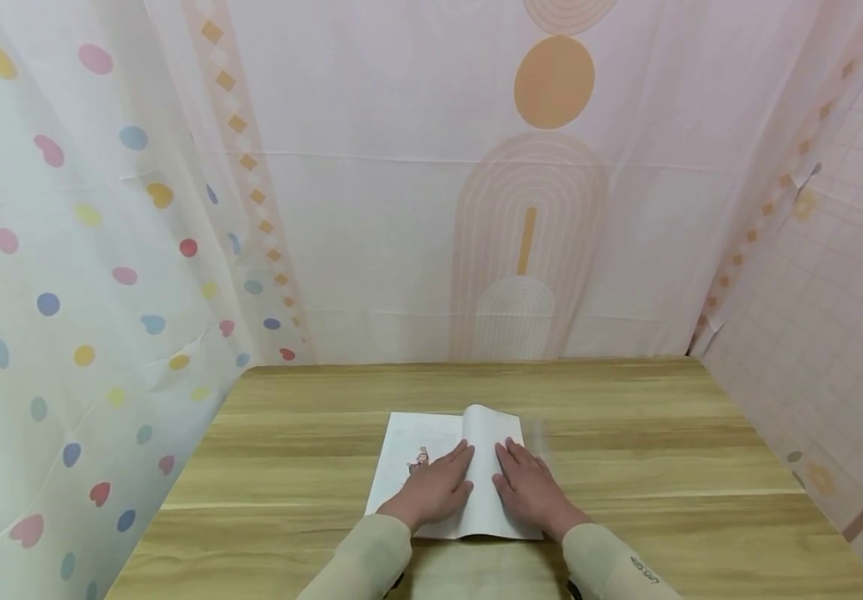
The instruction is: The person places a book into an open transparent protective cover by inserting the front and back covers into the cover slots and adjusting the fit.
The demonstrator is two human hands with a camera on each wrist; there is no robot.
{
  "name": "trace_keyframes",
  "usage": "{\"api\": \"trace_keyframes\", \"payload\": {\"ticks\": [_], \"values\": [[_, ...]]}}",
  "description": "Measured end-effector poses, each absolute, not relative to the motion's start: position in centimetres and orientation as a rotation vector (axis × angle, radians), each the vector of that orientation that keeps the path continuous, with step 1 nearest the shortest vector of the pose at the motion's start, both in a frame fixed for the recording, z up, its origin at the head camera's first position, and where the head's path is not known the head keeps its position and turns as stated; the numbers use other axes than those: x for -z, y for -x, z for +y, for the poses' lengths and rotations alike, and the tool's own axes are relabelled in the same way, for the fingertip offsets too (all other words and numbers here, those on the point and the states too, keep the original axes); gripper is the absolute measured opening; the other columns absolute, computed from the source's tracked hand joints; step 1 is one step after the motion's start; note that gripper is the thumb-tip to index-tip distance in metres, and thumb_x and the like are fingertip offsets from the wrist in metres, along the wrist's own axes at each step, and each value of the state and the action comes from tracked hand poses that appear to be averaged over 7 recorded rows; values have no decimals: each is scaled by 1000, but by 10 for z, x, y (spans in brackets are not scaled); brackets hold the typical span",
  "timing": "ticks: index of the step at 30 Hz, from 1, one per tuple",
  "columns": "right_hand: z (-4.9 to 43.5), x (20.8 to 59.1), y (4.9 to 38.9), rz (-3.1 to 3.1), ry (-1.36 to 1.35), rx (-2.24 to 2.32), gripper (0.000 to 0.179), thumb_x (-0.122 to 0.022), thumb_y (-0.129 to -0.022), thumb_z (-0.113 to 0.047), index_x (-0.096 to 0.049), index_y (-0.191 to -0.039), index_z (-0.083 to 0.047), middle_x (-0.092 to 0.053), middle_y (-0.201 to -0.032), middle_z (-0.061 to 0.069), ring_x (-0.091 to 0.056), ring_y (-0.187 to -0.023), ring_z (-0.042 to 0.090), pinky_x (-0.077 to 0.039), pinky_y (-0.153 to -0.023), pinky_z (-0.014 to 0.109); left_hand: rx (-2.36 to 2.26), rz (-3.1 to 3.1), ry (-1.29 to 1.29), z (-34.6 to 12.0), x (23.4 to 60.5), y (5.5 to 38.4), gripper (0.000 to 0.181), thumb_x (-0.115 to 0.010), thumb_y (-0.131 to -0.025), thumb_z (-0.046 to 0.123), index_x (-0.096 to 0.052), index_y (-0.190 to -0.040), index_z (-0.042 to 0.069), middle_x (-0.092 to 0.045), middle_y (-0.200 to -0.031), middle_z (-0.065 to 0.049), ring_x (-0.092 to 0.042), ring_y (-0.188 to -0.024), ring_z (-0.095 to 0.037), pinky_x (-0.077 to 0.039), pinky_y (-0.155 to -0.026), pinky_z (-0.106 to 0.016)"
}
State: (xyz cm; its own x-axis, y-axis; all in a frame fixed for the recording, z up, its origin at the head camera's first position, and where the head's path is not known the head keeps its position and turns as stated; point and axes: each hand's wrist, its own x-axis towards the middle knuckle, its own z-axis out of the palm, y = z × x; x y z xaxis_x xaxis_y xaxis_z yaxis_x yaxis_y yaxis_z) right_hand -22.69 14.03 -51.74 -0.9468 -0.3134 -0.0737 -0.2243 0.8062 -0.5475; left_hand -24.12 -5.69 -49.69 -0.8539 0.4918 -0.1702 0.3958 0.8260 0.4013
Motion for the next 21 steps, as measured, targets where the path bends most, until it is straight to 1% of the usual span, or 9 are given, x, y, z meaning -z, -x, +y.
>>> {"api": "trace_keyframes", "payload": {"ticks": [10, 16, 21], "values": [[141, 518, 228, 2831, 448, 818, 52, -48, -104, -22, -41, -147, 6, -33, -154, 26, -28, -144, 41, -21, -113, 62, -383, 2801, -708, -51, 498, 238, 54, -52, -101, 30, -43, -150, 9, -39, -156, -8, -44, -137, -29, -38, -104, -60], [142, 519, 228, 2825, 431, 802, 52, -47, -104, -23, -40, -147, 6, -32, -155, 25, -26, -144, 41, -19, -114, 61, -344, 2815, -697, -46, 497, 235, 53, -52, -101, 30, -44, -150, 9, -39, -156, -7, -44, -136, -30, -36, -105, -60], [142, 522, 229, 2830, 421, 787, 51, -47, -104, -23, -42, -147, 5, -33, -155, 25, -27, -144, 41, -19, -113, 62, -284, 2826, -682, -42, 498, 233, 53, -51, -101, 32, -45, -150, 12, -40, -156, -6, -43, -137, -31, -35, -106, -61]]}}
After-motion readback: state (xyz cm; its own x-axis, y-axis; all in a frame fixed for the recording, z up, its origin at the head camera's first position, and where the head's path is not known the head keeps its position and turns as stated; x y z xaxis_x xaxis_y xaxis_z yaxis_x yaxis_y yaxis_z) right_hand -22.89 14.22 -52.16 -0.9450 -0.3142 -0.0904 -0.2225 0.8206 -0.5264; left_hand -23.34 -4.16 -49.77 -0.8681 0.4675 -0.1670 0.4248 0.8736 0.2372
